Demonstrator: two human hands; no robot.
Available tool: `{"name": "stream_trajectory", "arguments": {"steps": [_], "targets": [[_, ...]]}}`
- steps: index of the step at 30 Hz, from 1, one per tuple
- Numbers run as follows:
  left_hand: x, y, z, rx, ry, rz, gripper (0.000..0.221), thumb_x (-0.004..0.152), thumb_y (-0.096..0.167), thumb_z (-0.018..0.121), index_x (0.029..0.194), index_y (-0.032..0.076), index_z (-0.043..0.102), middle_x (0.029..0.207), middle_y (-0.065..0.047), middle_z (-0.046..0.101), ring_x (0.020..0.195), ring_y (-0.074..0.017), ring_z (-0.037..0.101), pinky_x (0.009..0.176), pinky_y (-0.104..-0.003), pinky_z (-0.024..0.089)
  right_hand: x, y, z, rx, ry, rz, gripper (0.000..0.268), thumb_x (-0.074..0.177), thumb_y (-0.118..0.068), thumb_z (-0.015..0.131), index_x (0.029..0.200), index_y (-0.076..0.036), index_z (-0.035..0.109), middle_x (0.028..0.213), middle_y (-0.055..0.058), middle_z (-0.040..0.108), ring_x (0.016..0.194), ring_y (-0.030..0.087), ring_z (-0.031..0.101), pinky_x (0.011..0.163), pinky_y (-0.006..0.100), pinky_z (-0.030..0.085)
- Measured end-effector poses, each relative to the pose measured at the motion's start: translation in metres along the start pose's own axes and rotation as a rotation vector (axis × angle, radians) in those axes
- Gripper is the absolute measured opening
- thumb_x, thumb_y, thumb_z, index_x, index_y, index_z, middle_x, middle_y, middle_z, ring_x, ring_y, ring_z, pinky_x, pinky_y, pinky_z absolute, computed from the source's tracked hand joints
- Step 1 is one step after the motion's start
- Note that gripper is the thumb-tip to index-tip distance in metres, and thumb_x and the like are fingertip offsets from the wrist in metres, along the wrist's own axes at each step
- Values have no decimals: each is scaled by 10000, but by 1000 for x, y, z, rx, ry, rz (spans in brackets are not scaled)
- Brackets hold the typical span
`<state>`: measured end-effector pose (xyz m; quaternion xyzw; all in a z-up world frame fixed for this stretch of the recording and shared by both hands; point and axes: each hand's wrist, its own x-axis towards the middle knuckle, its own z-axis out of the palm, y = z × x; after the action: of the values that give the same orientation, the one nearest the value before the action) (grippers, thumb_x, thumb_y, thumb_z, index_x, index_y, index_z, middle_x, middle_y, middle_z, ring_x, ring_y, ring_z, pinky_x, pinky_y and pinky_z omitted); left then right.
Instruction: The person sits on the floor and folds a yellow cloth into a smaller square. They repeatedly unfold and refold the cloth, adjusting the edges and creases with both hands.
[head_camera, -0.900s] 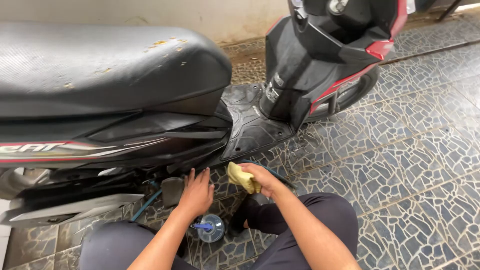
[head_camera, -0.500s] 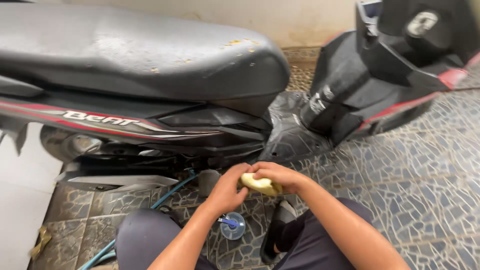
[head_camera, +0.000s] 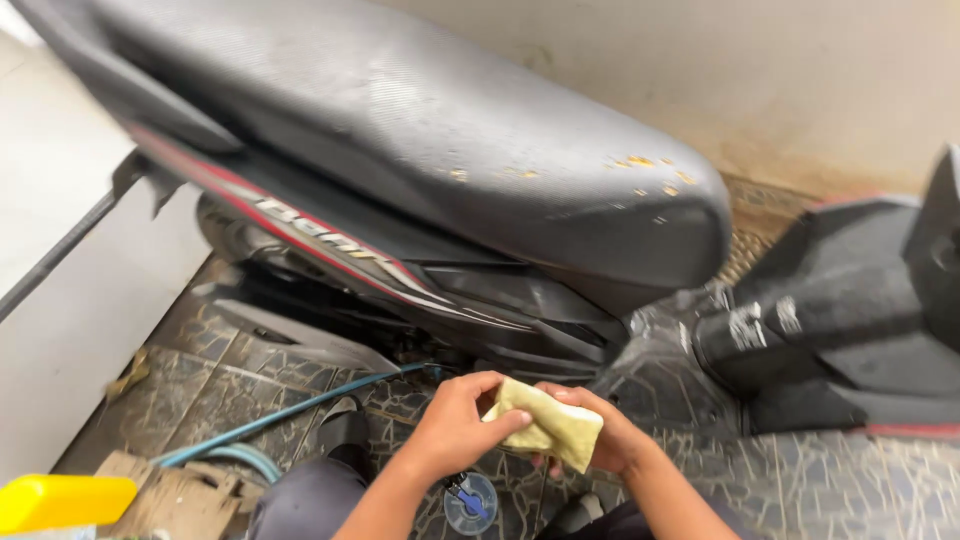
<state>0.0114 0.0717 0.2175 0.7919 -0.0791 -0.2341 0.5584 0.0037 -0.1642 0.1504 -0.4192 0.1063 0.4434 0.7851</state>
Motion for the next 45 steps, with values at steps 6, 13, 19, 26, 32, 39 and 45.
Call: {"name": "stream_trajectory", "arguments": {"steps": [6,13,19,26,32,39,45], "targets": [[-5,-17,21,34,314,-50,199,874,342,660,818,152,656,812,15,719,760,-173,654,711,-346,490,25,19,-58,-173,0,-144,941,840,-727,389,1405,-1,586,1341,190,688,1169,333,667,1061,478,482],[-15,-23,30,0,255,-36,313,962,411,567,828,136,505,803,-1,702,674,-157,600,647,-344,458,0,19,-6,-329,121,-382,651,797,-409,751,1213,84,668,1077,174,760,904,271,729,767,360,581],[-21,-32,24,-59,261,299,328,910,322,643,1067,51,741,1328,-57,680,1154,-190,673,967,-334,509,-16,30,15,-377,214,-481,447,930,-331,662,1112,74,717,973,136,767,806,219,714,683,325,553],[-19,-35,24,-277,123,143,297,924,300,669,1127,102,756,987,13,790,862,-74,675,783,-253,551,-41,29,59,-512,603,-557,349,880,-257,737,1184,-95,677,967,53,715,837,153,674,706,286,549],[-11,-31,38,-505,-36,190,392,943,190,637,1299,27,651,1157,-98,754,1025,-176,715,860,-345,634,-61,31,60,-497,679,-747,306,897,-235,736,1130,-49,667,996,54,752,883,129,713,792,277,594],[-9,-8,62,-587,-233,451,1018,796,147,794,1606,156,177,1486,-203,536,1215,-228,629,948,-332,569,-78,33,56,-376,760,-796,395,914,-301,693,1189,-18,671,972,104,768,816,146,727,699,273,628],[-4,-6,72,-406,23,286,598,746,252,847,1291,153,619,1086,-43,672,865,-115,631,709,-254,547,-106,24,74,-710,786,-708,588,914,-477,572,1419,-177,535,1155,60,700,918,126,698,762,251,565]]}}
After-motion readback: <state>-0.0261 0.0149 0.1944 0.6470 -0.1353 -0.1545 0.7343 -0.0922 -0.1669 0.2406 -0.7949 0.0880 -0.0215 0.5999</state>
